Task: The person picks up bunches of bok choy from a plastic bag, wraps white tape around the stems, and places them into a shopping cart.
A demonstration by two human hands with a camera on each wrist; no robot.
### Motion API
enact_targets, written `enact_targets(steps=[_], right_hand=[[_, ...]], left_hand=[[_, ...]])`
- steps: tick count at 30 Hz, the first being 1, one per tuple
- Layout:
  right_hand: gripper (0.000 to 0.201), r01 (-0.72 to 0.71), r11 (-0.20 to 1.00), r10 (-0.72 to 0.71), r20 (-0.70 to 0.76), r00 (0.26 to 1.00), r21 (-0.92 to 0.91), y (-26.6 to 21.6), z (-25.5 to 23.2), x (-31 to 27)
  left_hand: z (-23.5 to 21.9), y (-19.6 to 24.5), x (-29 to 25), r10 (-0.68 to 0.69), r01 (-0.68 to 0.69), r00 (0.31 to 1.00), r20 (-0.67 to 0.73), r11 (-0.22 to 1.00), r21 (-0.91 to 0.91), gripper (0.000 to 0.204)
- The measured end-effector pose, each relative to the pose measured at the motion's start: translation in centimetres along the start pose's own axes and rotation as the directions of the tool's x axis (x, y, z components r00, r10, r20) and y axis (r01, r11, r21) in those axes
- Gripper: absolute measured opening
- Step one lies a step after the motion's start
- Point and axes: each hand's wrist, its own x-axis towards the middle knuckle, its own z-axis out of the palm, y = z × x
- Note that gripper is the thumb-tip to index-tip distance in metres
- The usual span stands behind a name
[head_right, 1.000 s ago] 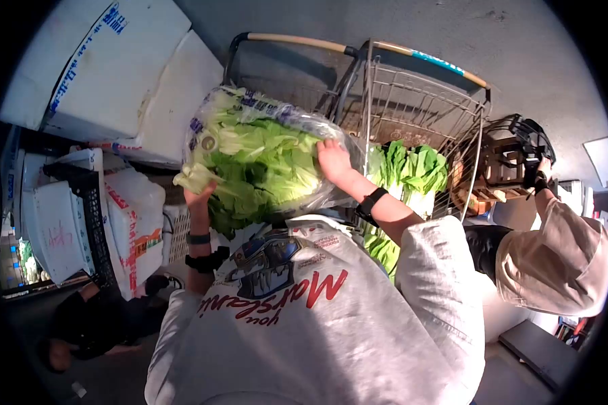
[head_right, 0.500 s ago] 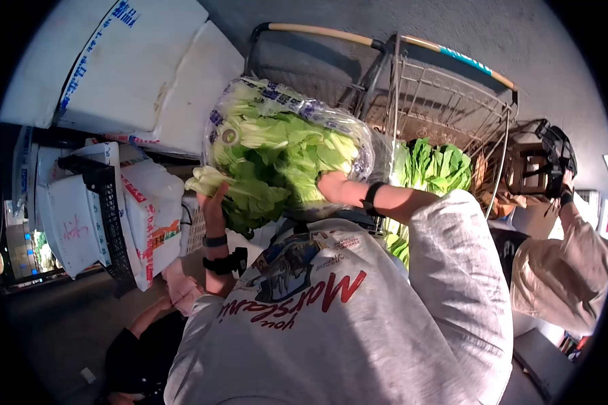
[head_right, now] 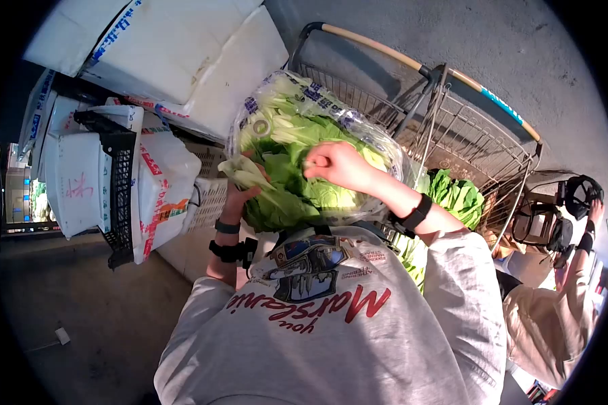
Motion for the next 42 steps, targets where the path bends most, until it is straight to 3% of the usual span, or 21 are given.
enact_targets(steps=[1,3,5,9,15,17,18,19,21,22,23,24,25,27,28,33,35,37,39,40,42], right_hand=[[0.017,0.045,0.997,-0.043,-0.029,0.999,0.060,-1.2,0.1,0.8],[0.014,0.013,0.921,0.048,-0.147,0.988,0.390,-1.3,2.3,2.4],[0.014,0.024,0.887,0.042,-0.132,0.990,0.461,-0.9,3.9,3.5],[0.010,-0.049,0.755,0.070,-0.006,0.998,0.654,-1.9,4.9,4.0],[0.011,-0.070,0.879,0.107,-0.053,0.993,0.471,-2.2,6.5,4.3],[0.022,-0.072,0.877,0.033,0.089,0.995,0.476,-0.9,6.5,5.3],[0.029,-0.217,0.707,0.070,0.238,0.969,0.673,0.5,6.6,6.5],[0.031,-0.338,0.621,0.120,0.340,0.933,0.707,1.0,5.9,7.7],[0.027,-0.280,0.706,0.178,0.220,0.959,0.651,6.0,6.9,11.2],[0.028,-0.214,0.906,0.197,0.083,0.977,0.365,7.9,7.7,13.3],[0.030,-0.156,0.987,0.157,-0.052,0.986,0.025,9.5,8.3,15.2],[0.038,-0.198,0.971,0.205,0.044,0.978,-0.136,10.2,8.8,17.0],[0.038,-0.193,0.971,0.202,0.051,0.978,-0.139,10.2,10.1,17.8],[0.047,-0.115,0.751,0.084,-0.079,0.993,-0.650,10.4,13.4,18.9],[0.056,-0.184,0.735,0.199,-0.051,0.979,-0.652,10.9,14.7,19.6],[0.056,-0.214,0.606,0.166,-0.141,0.976,-0.766,11.1,17.5,19.3],[0.049,-0.236,0.601,0.238,-0.111,0.965,-0.763,10.5,16.9,19.8],[0.044,-0.217,0.629,0.165,-0.145,0.976,-0.746,11.5,16.5,19.9],[0.043,-0.147,0.822,0.130,-0.070,0.989,-0.551,11.7,15.4,19.3],[0.040,-0.184,0.866,0.203,-0.010,0.979,-0.465,11.4,14.5,18.8],[0.038,-0.157,0.892,0.183,0.023,0.983,-0.424,10.0,12.1,17.5]], left_hand=[[0.7,0.4,0.5,0.014,-0.015,0.993,0.116,1.000,0.012,0.073],[2.2,0.2,0.4,-0.063,0.060,0.994,0.092,0.998,0.031,0.077],[1.8,-1.1,0.3,-0.064,0.053,0.997,0.043,0.973,0.224,0.079],[2.7,-1.0,0.3,-0.036,0.034,0.998,-0.055,0.998,-0.050,0.072],[1.2,-2.5,-0.7,-0.134,0.137,0.966,-0.223,0.991,-0.006,0.066],[-0.2,-3.9,-1.2,-0.185,0.193,0.952,-0.242,0.981,0.008,0.059],[-0.7,-4.3,-1.4,-0.131,0.152,0.957,-0.260,0.987,0.059,0.052],[-1.2,-4.0,-1.3,-0.135,0.152,0.954,-0.268,0.988,0.042,0.052],[-2.3,-2.9,-1.2,-0.175,0.146,0.957,-0.230,0.980,-0.136,0.051],[-3.5,-2.9,-1.4,-0.133,0.110,0.967,-0.219,0.987,-0.113,0.048],[-4.1,-2.6,-1.6,-0.135,0.109,0.965,-0.226,0.987,-0.120,0.048],[-4.6,-2.0,-1.8,-0.138,0.089,0.948,-0.288,0.980,-0.178,0.047],[-5.4,-1.6,-1.9,-0.143,0.062,0.926,-0.350,0.971,-0.231,0.046],[-7.2,-1.5,-2.2,-0.122,0.030,0.918,-0.377,0.970,-0.240,0.047],[-7.9,-1.1,-2.4,-0.118,0.017,0.915,-0.387,0.967,-0.255,0.048],[-10.4,0.4,-1.8,-0.130,0.021,0.908,-0.399,0.964,-0.265,0.049],[-10.7,1.1,-0.9,-0.089,0.046,0.925,-0.370,0.991,-0.125,0.048],[-11.2,1.1,-0.3,-0.083,0.049,0.932,-0.352,0.993,-0.106,0.050],[-11.8,0.8,0.2,-0.089,0.062,0.944,-0.319,0.993,-0.096,0.053],[-12.2,0.5,0.4,-0.098,0.068,0.945,-0.312,0.992,-0.106,0.053],[-12.8,0.3,0.9,-0.155,0.119,0.950,-0.270,0.982,-0.145,0.058]])
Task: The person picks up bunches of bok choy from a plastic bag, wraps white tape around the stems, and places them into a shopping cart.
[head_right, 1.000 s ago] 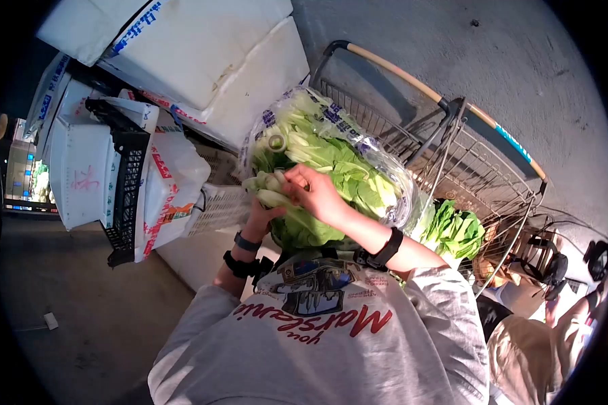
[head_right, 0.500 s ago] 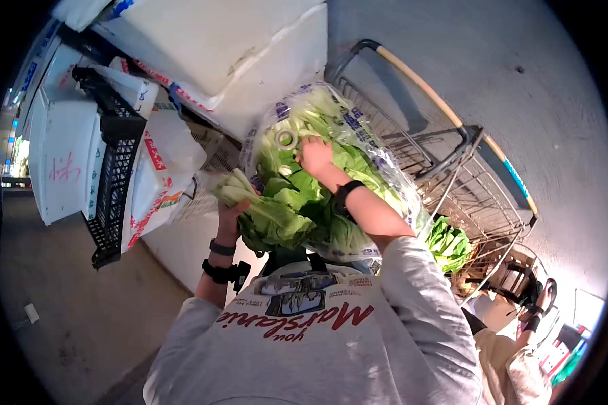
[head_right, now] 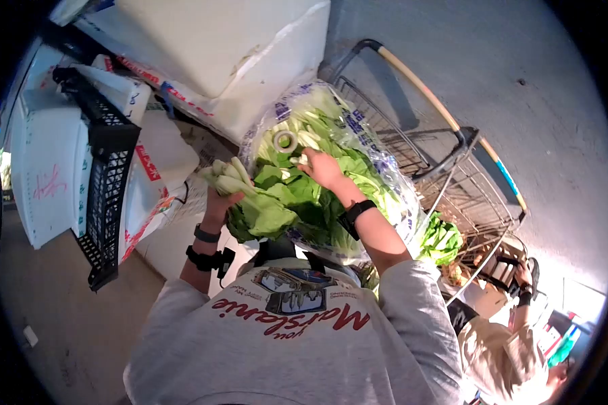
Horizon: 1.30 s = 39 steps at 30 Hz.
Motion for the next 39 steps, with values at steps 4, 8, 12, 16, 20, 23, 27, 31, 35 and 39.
enact_targets(steps=[4,8,12,16,20,23,27,31,35,39], right_hand=[[0.027,0.099,0.963,-0.046,-0.209,0.977,0.251,-0.5,-3.6,-3.8],[0.019,0.138,0.857,0.143,-0.486,0.862,0.497,-0.7,-5.5,-8.0],[0.016,0.235,0.836,0.142,-0.608,0.781,0.496,-2.3,-8.5,-11.3],[0.018,0.263,0.763,0.208,-0.610,0.765,0.590,-4.4,-13.9,-13.4],[0.024,0.107,0.748,0.218,-0.395,0.892,0.655,-6.1,-17.1,-13.3],[0.025,0.057,0.713,0.188,-0.268,0.945,0.699,-9.5,-14.6,-10.9],[0.026,0.200,0.628,0.163,-0.378,0.911,0.752,-14.1,-9.5,-7.9],[0.044,0.307,0.820,0.040,-0.582,0.812,0.484,-14.3,-6.9,-5.6],[0.052,0.244,0.816,0.094,-0.537,0.838,0.524,-11.8,-5.2,-4.4],[0.083,0.184,0.656,0.182,-0.390,0.903,0.732,-10.6,-4.6,-4.6]], left_hand=[[-1.2,-1.4,1.5,-0.032,0.032,0.999,-0.019,0.999,0.011,0.059],[-0.4,-0.1,2.1,-0.035,0.035,0.998,0.051,0.999,0.001,0.063],[0.4,0.6,2.4,-0.031,0.025,0.998,0.055,0.995,0.098,0.064],[1.7,1.5,2.5,-0.038,0.028,0.996,0.082,0.993,0.114,0.063],[3.6,2.7,2.9,-0.030,-0.002,0.979,0.203,0.988,0.155,0.056],[6.9,2.6,3.2,0.011,-0.010,0.957,0.289,1.000,-0.002,0.047],[9.6,0.1,4.6,0.053,-0.054,0.994,0.093,0.999,0.008,0.047],[10.2,0.0,4.6,0.058,-0.051,0.997,0.055,0.990,-0.133,0.051],[9.8,-0.8,3.9,-0.084,0.127,0.985,0.148,0.945,-0.302,0.060],[9.1,-1.9,3.8,-0.095,0.152,0.968,0.231,0.958,-0.243,0.060]])
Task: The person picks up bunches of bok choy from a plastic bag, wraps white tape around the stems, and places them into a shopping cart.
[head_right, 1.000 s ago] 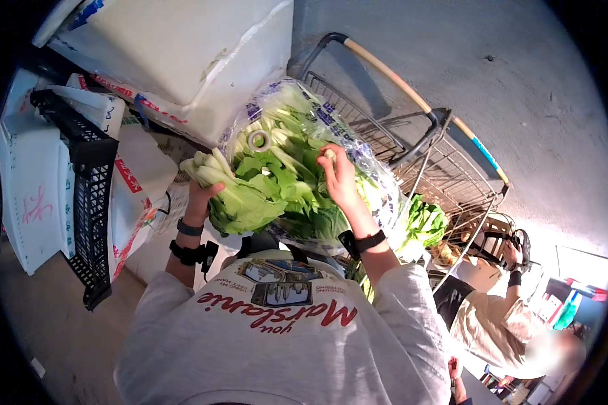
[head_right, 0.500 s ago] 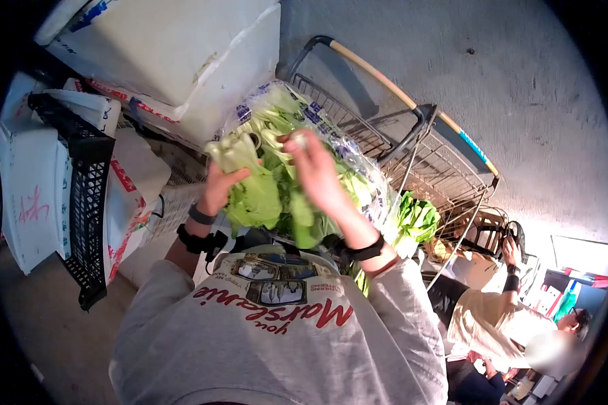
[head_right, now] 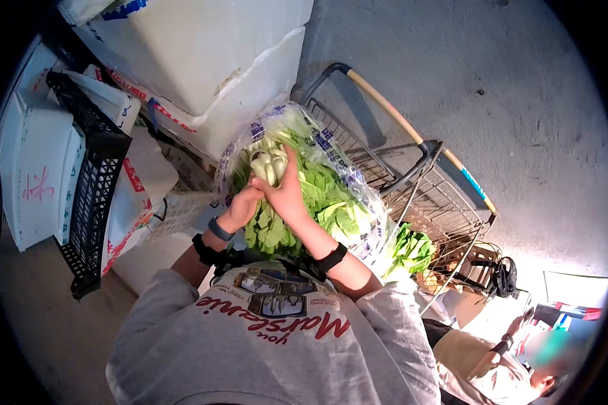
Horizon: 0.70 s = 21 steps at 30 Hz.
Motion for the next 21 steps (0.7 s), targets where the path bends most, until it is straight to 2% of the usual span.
enact_targets(steps=[1,2,4,5,6,8,9,10,12,13,14,15,16,17,18,19,20,21], right_hand=[[0.099,-0.088,0.994,0.089,-0.002,0.996,0.071,0.6,-0.4,0.4],[0.099,-0.091,0.993,0.092,-0.002,0.996,0.071,1.4,-0.9,0.9],[0.106,-0.279,0.934,0.273,0.054,0.960,0.223,1.8,-1.5,1.7],[0.106,-0.338,0.918,0.332,0.062,0.941,0.207,1.4,-1.7,1.5],[0.106,-0.342,0.916,0.338,0.058,0.939,0.207,2.3,-1.9,1.3],[0.104,-0.371,0.892,0.349,0.129,0.928,0.258,4.5,-2.0,1.4],[0.099,-0.358,0.902,0.340,0.113,0.934,0.240,4.6,-1.9,1.1],[0.099,-0.362,0.900,0.345,0.113,0.932,0.242,4.8,-1.9,1.0],[0.095,-0.350,0.885,0.348,0.064,0.935,0.307,5.3,-1.7,0.6],[0.091,-0.336,0.895,0.333,0.061,0.941,0.293,5.6,-1.6,0.6],[0.091,-0.339,0.893,0.336,0.061,0.940,0.296,5.9,-1.9,0.4],[0.090,-0.314,0.924,0.311,0.047,0.949,0.220,5.7,-2.1,0.3],[0.088,-0.286,0.948,0.284,0.036,0.958,0.143,5.6,-2.4,0.2],[0.084,-0.289,0.950,0.286,0.045,0.957,0.116,5.6,-2.9,0.1],[0.084,-0.287,0.951,0.284,0.047,0.958,0.118,5.7,-3.2,0.1],[0.082,-0.166,0.985,0.166,-0.006,0.986,0.051,5.9,-3.5,0.2],[0.080,-0.044,0.999,0.043,-0.051,0.998,-0.022,6.0,-3.7,0.3],[0.071,-0.037,0.999,0.038,-0.051,0.998,0.029,5.2,-3.9,0.6]], left_hand=[[0.1,0.0,-0.1,-0.024,0.023,1.000,0.008,0.999,0.027,0.056],[0.2,-0.3,0.0,-0.026,0.026,1.000,0.006,0.999,0.026,0.056],[-0.1,-1.6,0.9,-0.025,0.029,0.998,-0.055,0.997,0.068,0.056],[-1.2,-3.5,1.7,-0.008,0.015,0.998,-0.063,0.994,0.111,0.056],[-1.4,-4.1,1.6,-0.014,0.021,0.998,-0.062,0.994,0.109,0.056],[-1.5,-4.8,1.9,-0.137,0.145,0.989,-0.059,0.976,0.160,0.056],[-2.0,-5.7,2.2,-0.126,0.132,0.991,-0.041,0.963,0.236,0.066],[-2.4,-6.6,2.6,-0.131,0.137,0.990,-0.043,0.962,0.236,0.066],[-2.6,-7.1,3.9,0.097,-0.092,0.995,0.008,0.900,0.426,0.086],[-3.0,-6.4,4.3,0.148,-0.186,0.982,0.115,0.691,0.698,0.097],[-3.0,-6.0,4.2,0.143,-0.181,0.983,0.113,0.691,0.700,0.097],[-0.9,-3.0,3.4,-0.054,0.000,0.998,0.030,0.485,0.875,0.101],[0.3,-1.3,3.0,-0.219,0.151,0.970,-0.104,0.211,0.966,0.106],[-0.8,-1.6,3.2,-0.232,0.088,0.973,-0.012,0.320,0.943,0.106],[-1.4,-1.4,3.1,-0.230,0.088,0.973,-0.014,0.318,0.944,0.106],[-1.9,-1.3,2.8,-0.160,0.024,0.983,0.092,0.603,0.797,0.104],[-2.4,-1.2,2.7,-0.060,-0.049,0.983,0.172,0.823,0.566,0.102],[-2.4,-0.8,2.5,-0.082,-0.019,0.985,0.153,0.824,0.567,0.102]])
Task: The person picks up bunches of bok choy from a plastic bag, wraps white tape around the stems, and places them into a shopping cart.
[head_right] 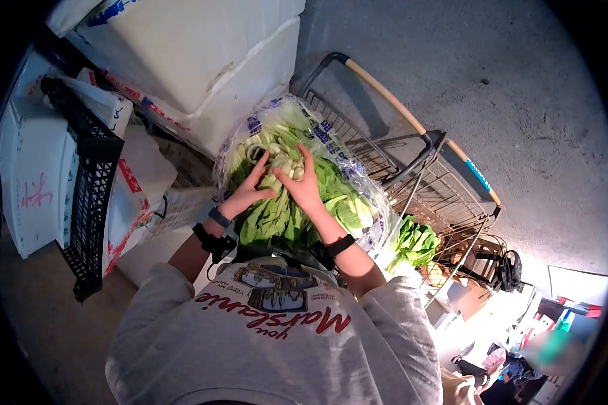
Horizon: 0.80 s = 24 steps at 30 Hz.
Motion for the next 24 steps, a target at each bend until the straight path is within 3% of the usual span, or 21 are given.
enact_targets(steps=[3,4,5,7,8,9,11,14,17,20,21,22,23,24], right_hand=[[0.069,-0.044,0.998,0.044,-0.012,0.999,-0.041,-1.3,0.6,0.5],[0.071,-0.085,0.995,0.086,-0.011,0.996,0.061,-2.7,1.2,0.4],[0.071,-0.090,0.994,0.091,-0.010,0.996,0.059,-2.4,1.6,0.2],[0.074,-0.193,0.948,0.213,-0.052,0.976,0.253,-2.3,2.2,0.5],[0.079,-0.276,0.876,0.297,0.010,0.955,0.396,-2.4,2.1,0.3],[0.079,-0.279,0.876,0.298,0.013,0.955,0.393,-2.5,2.0,0.2],[0.087,-0.419,0.781,0.401,0.143,0.905,0.464,-2.5,1.9,0.0],[0.092,-0.513,0.761,0.432,0.281,0.857,0.398,-2.7,1.9,0.2],[0.088,-0.501,0.768,0.380,0.346,0.858,0.399,-1.5,2.1,0.9],[0.084,-0.507,0.766,0.344,0.414,0.843,0.396,-2.5,2.1,2.0],[0.082,-0.515,0.744,0.317,0.455,0.832,0.425,-2.5,2.1,2.7],[0.070,-0.510,0.728,0.327,0.422,0.846,0.458,-1.7,2.2,3.7],[0.051,-0.482,0.794,0.367,0.340,0.866,0.371,-0.8,2.4,4.3],[0.043,-0.370,0.909,0.301,0.310,0.902,0.192,2.5,2.6,5.4]], left_hand=[[1.6,-0.8,0.0,0.089,-0.084,0.996,0.026,0.985,-0.154,0.103],[2.6,-0.4,-0.1,-0.006,0.003,1.000,-0.014,0.974,-0.228,0.099],[3.1,-1.1,0.0,-0.010,0.006,1.000,-0.014,0.973,-0.232,0.099],[3.5,-2.4,0.5,-0.063,0.048,0.998,-0.029,0.933,-0.356,0.093],[3.8,-3.0,0.4,-0.050,0.023,0.997,-0.060,0.923,-0.385,0.084],[3.8,-3.3,0.3,-0.049,0.021,0.997,-0.063,0.921,-0.388,0.084],[3.7,-3.8,-0.1,-0.131,0.087,0.988,-0.082,0.908,-0.410,0.074],[3.4,-3.5,-0.7,-0.158,0.077,0.975,-0.155,0.897,-0.434,0.062],[2.1,-2.9,-1.6,-0.182,0.084,0.965,-0.188,0.895,-0.437,0.055],[-0.3,-1.8,-3.2,-0.210,0.068,0.966,-0.149,0.768,-0.637,0.046],[-1.4,-2.2,-3.9,-0.139,-0.002,0.977,-0.164,0.758,-0.653,0.045],[-2.7,-2.1,-4.7,-0.206,0.041,0.959,-0.193,0.778,-0.627,0.046],[-4.0,-2.1,-5.5,-0.273,0.088,0.936,-0.223,0.793,-0.602,0.047],[-5.0,-2.2,-6.5,-0.279,0.093,0.933,-0.226,0.794,-0.601,0.047]])
